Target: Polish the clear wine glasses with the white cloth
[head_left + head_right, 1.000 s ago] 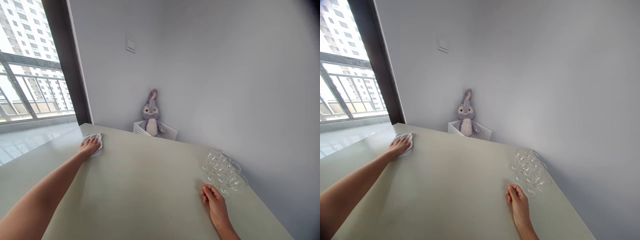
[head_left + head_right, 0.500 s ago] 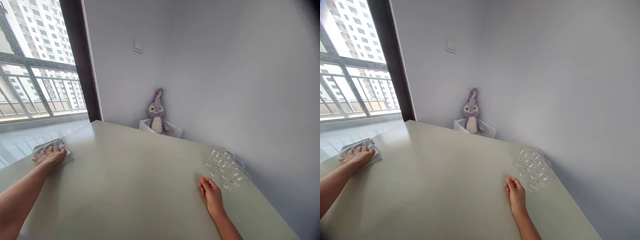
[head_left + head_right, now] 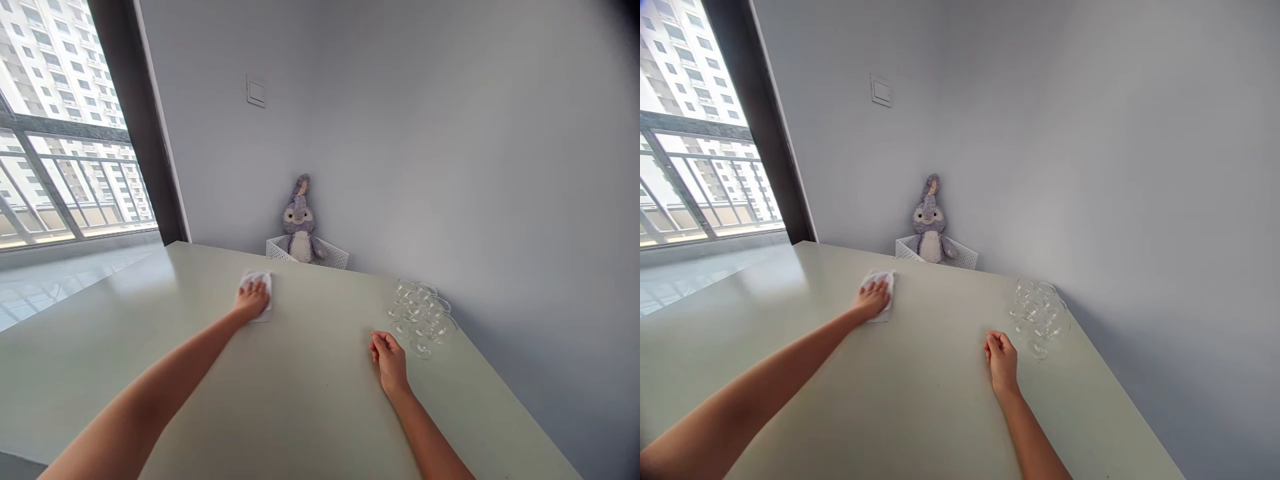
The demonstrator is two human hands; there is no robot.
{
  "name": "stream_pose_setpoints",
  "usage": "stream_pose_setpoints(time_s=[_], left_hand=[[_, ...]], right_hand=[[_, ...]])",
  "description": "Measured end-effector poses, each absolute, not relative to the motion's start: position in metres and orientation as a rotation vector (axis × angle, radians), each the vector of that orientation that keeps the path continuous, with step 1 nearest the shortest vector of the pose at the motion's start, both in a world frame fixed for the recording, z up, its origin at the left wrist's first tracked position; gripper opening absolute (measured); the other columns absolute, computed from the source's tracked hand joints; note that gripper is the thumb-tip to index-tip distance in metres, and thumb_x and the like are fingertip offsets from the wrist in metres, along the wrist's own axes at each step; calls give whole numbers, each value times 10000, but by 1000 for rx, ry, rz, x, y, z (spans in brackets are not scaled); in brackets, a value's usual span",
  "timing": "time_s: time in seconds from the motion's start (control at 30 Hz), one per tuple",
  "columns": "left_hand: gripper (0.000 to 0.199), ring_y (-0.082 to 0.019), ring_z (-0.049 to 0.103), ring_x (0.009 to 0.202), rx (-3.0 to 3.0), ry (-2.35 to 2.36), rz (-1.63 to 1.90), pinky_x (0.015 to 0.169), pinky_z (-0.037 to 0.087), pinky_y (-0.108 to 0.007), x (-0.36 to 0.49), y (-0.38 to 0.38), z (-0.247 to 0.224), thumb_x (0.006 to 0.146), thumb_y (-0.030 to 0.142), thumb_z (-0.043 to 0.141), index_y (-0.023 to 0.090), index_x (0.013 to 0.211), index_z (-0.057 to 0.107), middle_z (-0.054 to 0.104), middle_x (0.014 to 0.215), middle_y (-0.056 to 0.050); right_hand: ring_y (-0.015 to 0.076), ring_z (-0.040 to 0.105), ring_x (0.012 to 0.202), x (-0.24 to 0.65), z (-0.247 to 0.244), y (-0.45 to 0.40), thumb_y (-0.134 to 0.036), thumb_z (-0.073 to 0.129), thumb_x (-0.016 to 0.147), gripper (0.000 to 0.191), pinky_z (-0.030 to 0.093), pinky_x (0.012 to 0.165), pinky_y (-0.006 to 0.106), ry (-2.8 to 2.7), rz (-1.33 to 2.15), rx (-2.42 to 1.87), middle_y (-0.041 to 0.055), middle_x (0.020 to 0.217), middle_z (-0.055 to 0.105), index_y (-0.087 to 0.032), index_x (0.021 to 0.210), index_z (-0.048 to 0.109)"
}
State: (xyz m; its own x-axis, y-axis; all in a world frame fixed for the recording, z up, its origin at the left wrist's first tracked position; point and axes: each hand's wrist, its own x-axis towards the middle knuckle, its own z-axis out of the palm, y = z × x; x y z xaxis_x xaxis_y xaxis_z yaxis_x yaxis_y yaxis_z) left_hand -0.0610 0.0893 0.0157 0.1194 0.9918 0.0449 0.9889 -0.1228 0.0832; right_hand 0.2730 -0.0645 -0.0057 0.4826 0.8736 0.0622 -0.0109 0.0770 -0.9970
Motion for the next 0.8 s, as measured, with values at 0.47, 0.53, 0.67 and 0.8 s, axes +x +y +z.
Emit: stream_pose_setpoints(time_s=[0.47, 0.53, 0.67, 0.8], left_hand=[[511, -266, 167, 1325, 3011, 546, 347, 1067, 133, -473, 50, -121, 3, 871, 466, 261, 325, 1362, 256, 221, 1451, 17], [502, -263, 183, 1322, 2965, 763, 298, 1067, 141, -467, 19, -106, 3, 865, 467, 282, 331, 1348, 290, 235, 1446, 14], [491, -289, 204, 1313, 2741, 1437, 196, 1034, 196, -499, -62, -55, 2, 854, 437, 318, 314, 1329, 343, 281, 1429, -12], [509, -276, 174, 1323, 2326, 2098, 78, 1022, 168, -529, -170, -26, 8, 866, 433, 257, 280, 1347, 320, 241, 1444, -26]], right_hand=[[66, 395, 412, 287, -7, -70, -426, 693, 605, 303, 303, 390, 203, -734, 846, -1205, -51, 520, 501, -171, 691, 554], [65, 399, 425, 287, -5, -70, -404, 703, 599, 290, 308, 390, 199, -708, 864, -1193, -49, 523, 499, -169, 683, 556], [64, 396, 435, 287, -2, -72, -376, 711, 593, 268, 316, 391, 196, -690, 896, -1212, -46, 528, 501, -170, 682, 565], [71, 403, 436, 286, -2, -72, -381, 719, 579, 280, 320, 389, 202, -706, 903, -1221, -42, 528, 506, -170, 695, 574]])
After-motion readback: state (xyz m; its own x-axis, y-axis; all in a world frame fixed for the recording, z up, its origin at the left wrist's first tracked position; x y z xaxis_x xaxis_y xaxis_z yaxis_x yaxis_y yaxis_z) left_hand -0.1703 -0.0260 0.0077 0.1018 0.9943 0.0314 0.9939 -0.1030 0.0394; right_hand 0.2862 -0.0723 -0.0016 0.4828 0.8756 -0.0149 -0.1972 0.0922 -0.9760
